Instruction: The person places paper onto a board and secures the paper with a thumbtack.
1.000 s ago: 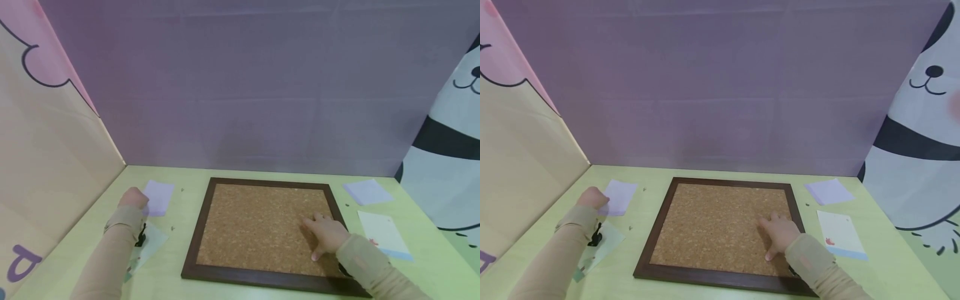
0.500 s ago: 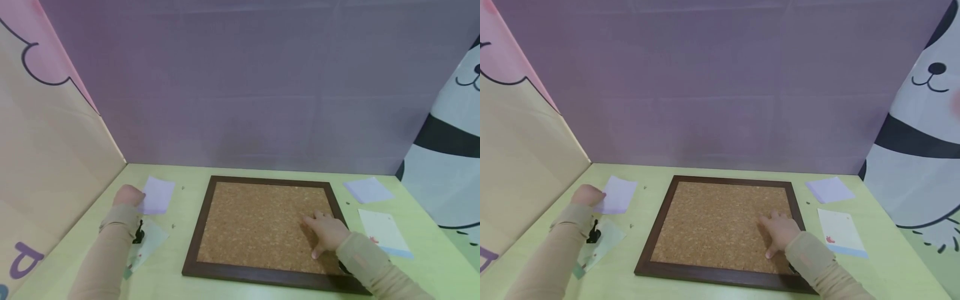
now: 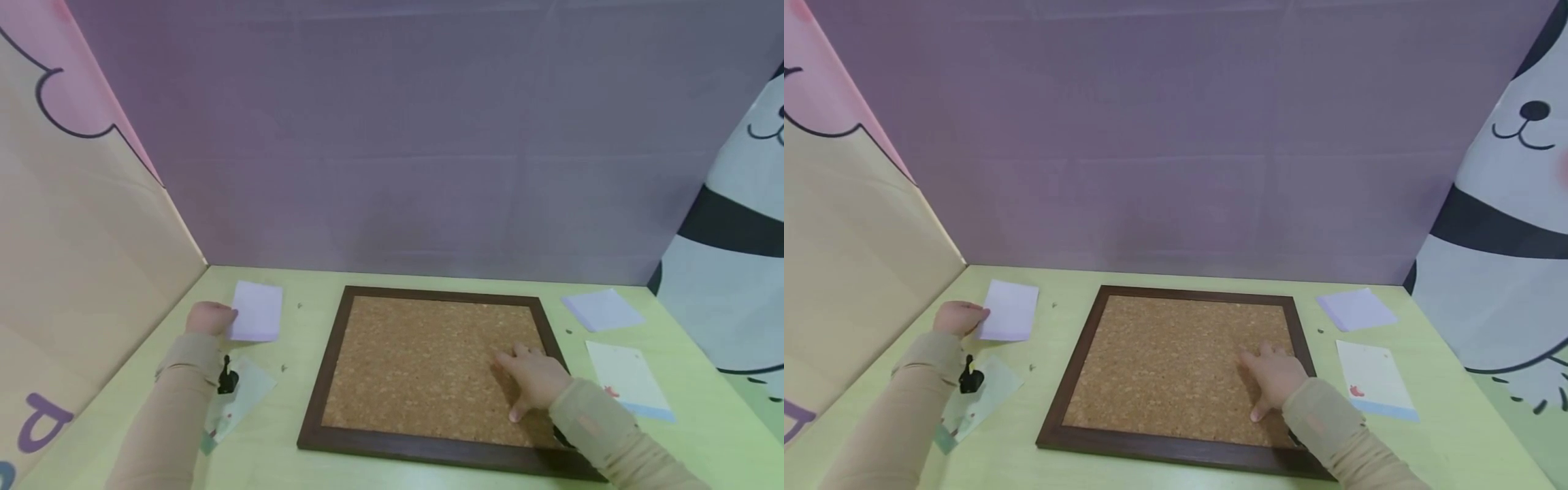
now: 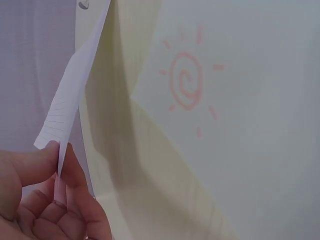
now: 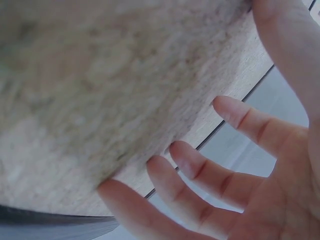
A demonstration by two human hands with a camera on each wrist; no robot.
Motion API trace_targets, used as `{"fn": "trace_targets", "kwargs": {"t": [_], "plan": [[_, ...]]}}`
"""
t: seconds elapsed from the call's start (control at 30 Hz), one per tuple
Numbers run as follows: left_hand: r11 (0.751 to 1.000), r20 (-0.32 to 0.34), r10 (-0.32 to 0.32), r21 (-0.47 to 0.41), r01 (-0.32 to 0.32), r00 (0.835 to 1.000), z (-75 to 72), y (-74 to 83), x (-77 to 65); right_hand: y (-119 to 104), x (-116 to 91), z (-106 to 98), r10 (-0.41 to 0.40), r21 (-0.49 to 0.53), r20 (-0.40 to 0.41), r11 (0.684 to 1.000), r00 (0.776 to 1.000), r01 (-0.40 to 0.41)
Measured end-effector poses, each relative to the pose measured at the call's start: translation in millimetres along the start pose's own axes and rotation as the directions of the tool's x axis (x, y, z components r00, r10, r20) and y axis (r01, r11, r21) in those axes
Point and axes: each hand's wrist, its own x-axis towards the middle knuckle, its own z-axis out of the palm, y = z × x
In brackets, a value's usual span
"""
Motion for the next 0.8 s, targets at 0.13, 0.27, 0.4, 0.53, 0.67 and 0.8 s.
{"fn": "trace_targets", "kwargs": {"t": [0.13, 0.27, 0.4, 0.53, 0.67, 0.8], "plan": [[0.999, -0.021, -0.011, -0.046, 0.010, 1.000, 1.0, 3.1, -2.2, 0.4, 0.6, 0.7, -0.005, -0.004, -0.008, 1.000, 1.000, 0.005], [0.992, -0.033, -0.038, -0.117, 0.034, 0.999, 0.7, 6.7, -3.5, 1.0, 1.0, 0.6, -0.006, -0.006, -0.011, 1.000, 1.000, 0.006], [0.980, -0.022, -0.059, -0.194, 0.053, 0.998, 0.0, 7.9, -1.0, 1.7, 1.2, 0.4, -0.001, -0.001, -0.007, 1.000, 1.000, 0.001], [0.950, 0.017, -0.072, -0.302, 0.074, 0.997, 0.5, 6.5, 2.6, 1.8, 0.8, 0.5, 0.004, -0.001, 0.000, 1.000, 1.000, -0.004], [0.915, 0.054, -0.083, -0.392, 0.098, 0.995, 0.5, 6.9, 3.5, 1.8, 0.8, 0.6, 0.006, 0.000, 0.003, 1.000, 1.000, -0.006], [0.904, 0.082, -0.092, -0.412, 0.117, 0.992, 1.0, 12.8, 1.7, 2.4, 0.9, 1.3, -0.001, 0.007, 0.001, 1.000, 1.000, 0.001]]}}
